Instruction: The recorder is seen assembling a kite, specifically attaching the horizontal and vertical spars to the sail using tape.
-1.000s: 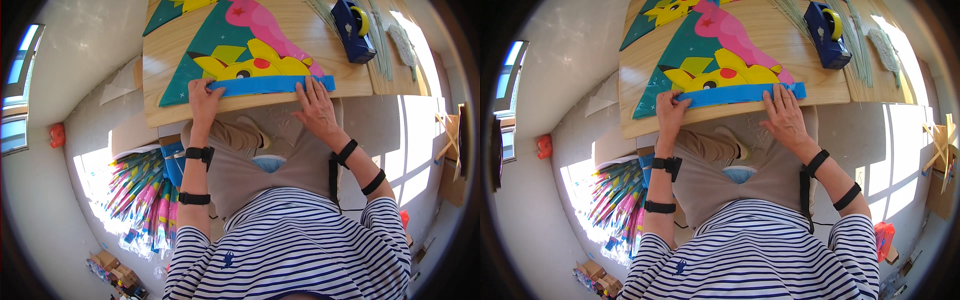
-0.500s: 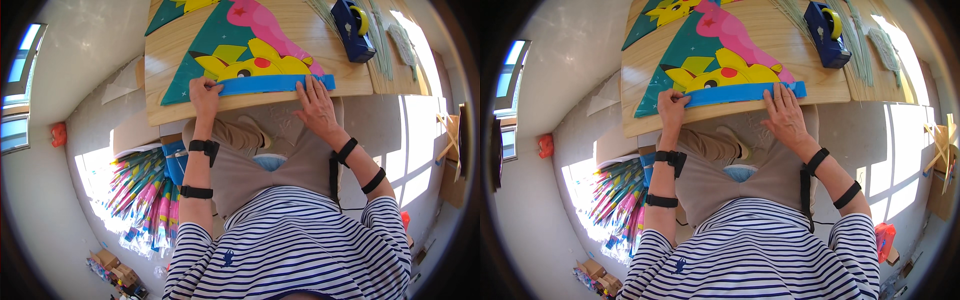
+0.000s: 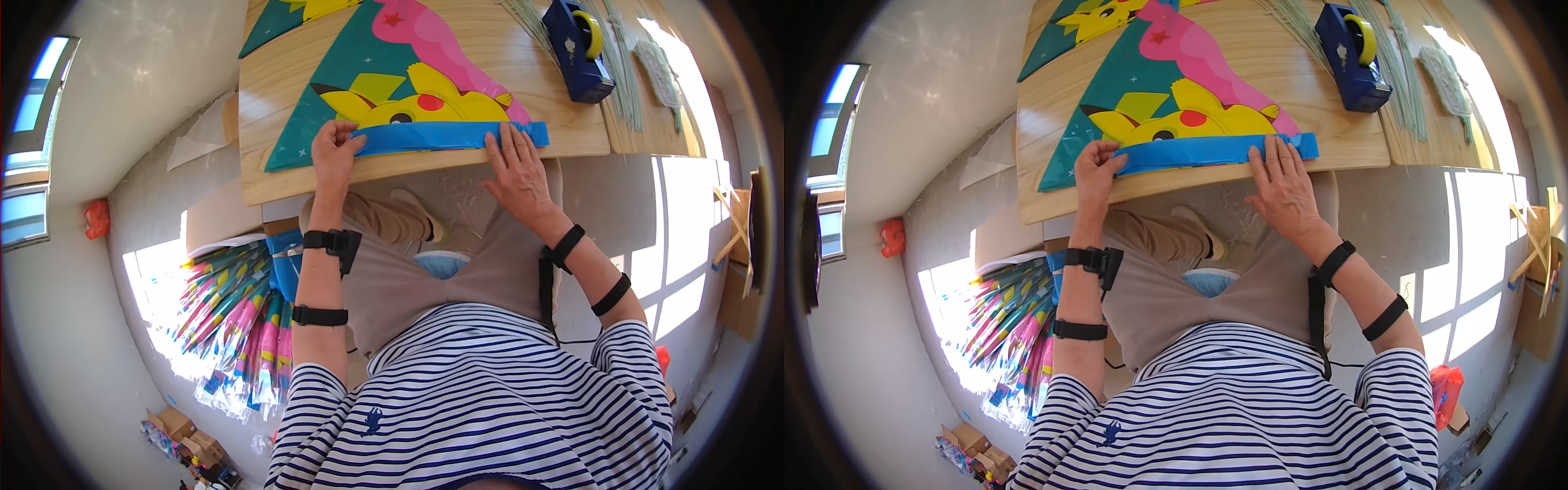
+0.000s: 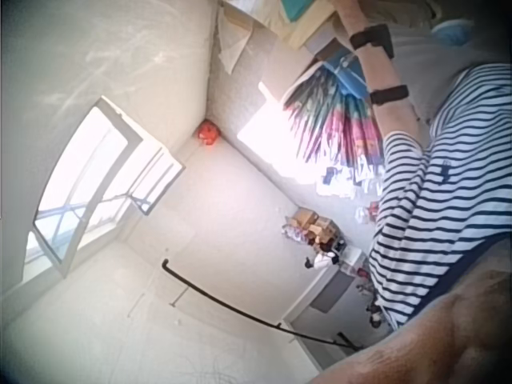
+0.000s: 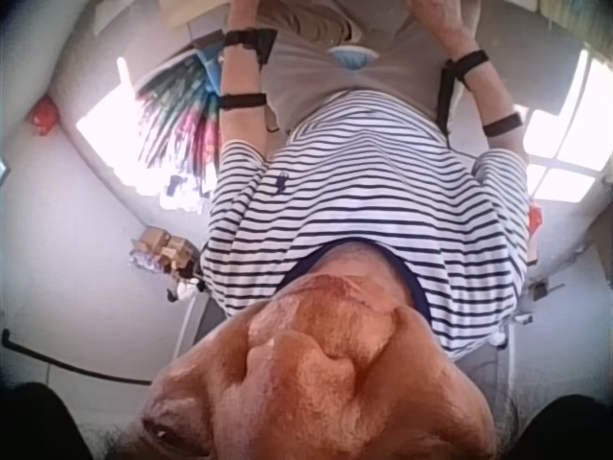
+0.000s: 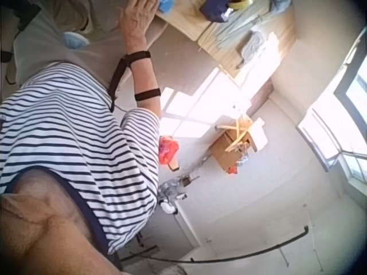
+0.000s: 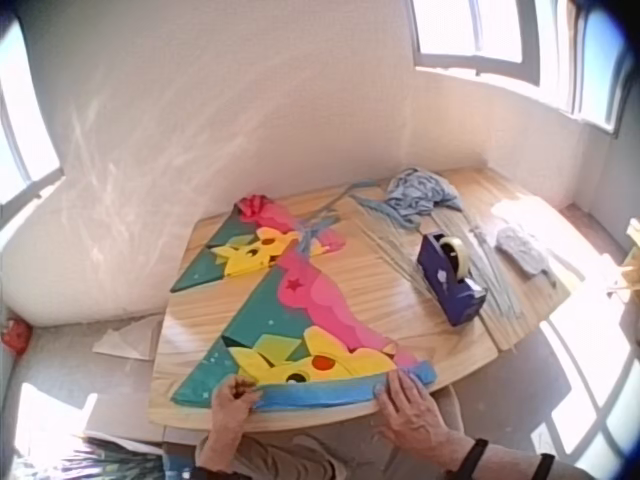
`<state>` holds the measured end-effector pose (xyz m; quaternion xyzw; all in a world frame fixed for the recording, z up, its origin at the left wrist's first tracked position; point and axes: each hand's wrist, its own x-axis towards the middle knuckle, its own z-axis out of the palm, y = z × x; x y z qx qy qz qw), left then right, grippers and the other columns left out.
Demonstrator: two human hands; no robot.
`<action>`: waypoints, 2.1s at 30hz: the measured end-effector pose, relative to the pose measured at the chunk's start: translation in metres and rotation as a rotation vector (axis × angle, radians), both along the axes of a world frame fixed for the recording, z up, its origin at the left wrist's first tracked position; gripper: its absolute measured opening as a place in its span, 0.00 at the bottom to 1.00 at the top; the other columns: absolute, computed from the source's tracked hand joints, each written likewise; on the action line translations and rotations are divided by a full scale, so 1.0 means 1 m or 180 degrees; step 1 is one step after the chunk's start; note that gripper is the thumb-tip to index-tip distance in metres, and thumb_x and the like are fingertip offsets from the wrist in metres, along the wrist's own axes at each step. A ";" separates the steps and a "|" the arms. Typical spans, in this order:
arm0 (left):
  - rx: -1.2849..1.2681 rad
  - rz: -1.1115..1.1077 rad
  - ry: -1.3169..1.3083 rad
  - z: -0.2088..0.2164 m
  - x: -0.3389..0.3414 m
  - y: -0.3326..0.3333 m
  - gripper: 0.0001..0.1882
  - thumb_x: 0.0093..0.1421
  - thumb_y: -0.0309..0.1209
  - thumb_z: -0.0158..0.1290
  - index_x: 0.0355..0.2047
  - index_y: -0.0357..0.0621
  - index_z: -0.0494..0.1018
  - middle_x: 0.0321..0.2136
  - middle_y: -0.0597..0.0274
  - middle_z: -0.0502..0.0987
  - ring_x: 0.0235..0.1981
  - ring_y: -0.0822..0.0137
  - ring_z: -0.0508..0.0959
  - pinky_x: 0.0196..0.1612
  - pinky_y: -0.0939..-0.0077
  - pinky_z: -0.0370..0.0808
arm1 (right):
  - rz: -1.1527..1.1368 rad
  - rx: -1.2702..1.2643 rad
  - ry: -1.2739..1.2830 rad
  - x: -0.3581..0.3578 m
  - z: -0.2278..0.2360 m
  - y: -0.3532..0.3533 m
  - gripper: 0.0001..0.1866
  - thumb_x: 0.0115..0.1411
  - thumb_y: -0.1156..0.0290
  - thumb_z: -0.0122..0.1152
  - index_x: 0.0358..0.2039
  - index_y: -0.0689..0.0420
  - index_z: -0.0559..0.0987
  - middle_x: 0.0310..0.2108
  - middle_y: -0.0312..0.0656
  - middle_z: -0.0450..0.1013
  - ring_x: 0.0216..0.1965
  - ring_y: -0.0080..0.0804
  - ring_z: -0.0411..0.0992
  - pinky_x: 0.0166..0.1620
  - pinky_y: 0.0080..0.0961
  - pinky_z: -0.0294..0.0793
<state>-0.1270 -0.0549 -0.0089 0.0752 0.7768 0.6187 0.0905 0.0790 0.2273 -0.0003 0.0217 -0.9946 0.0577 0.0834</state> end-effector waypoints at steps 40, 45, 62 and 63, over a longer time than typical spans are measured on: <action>-0.1829 0.0052 0.0786 0.008 0.004 0.005 0.12 0.49 0.24 0.69 0.33 0.39 0.80 0.26 0.57 0.81 0.28 0.63 0.81 0.36 0.69 0.77 | 0.0037 0.0066 -0.0016 0.000 0.002 0.001 0.48 0.52 0.60 0.76 0.69 0.64 0.65 0.70 0.65 0.58 0.72 0.58 0.56 0.75 0.50 0.51; -0.2895 0.0115 0.2101 0.019 0.008 0.012 0.15 0.46 0.26 0.70 0.34 0.44 0.78 0.31 0.60 0.78 0.35 0.58 0.78 0.41 0.63 0.75 | 0.0040 0.0026 -0.0046 -0.002 0.003 0.004 0.46 0.51 0.59 0.76 0.68 0.63 0.67 0.68 0.64 0.60 0.71 0.58 0.57 0.74 0.51 0.52; -0.2337 -0.1388 0.3102 0.018 0.028 -0.010 0.13 0.52 0.23 0.61 0.39 0.39 0.75 0.41 0.54 0.77 0.43 0.52 0.77 0.45 0.60 0.78 | -0.0116 0.0285 -0.0050 0.008 -0.002 0.007 0.47 0.52 0.57 0.74 0.68 0.65 0.67 0.72 0.55 0.58 0.74 0.48 0.55 0.74 0.67 0.40; -0.2304 -0.1454 0.3152 0.019 0.028 -0.013 0.14 0.53 0.24 0.61 0.40 0.38 0.76 0.42 0.54 0.77 0.43 0.52 0.77 0.45 0.61 0.78 | -0.0105 0.0302 -0.0055 0.007 -0.001 0.008 0.46 0.52 0.57 0.74 0.68 0.65 0.68 0.72 0.54 0.59 0.74 0.47 0.55 0.74 0.68 0.40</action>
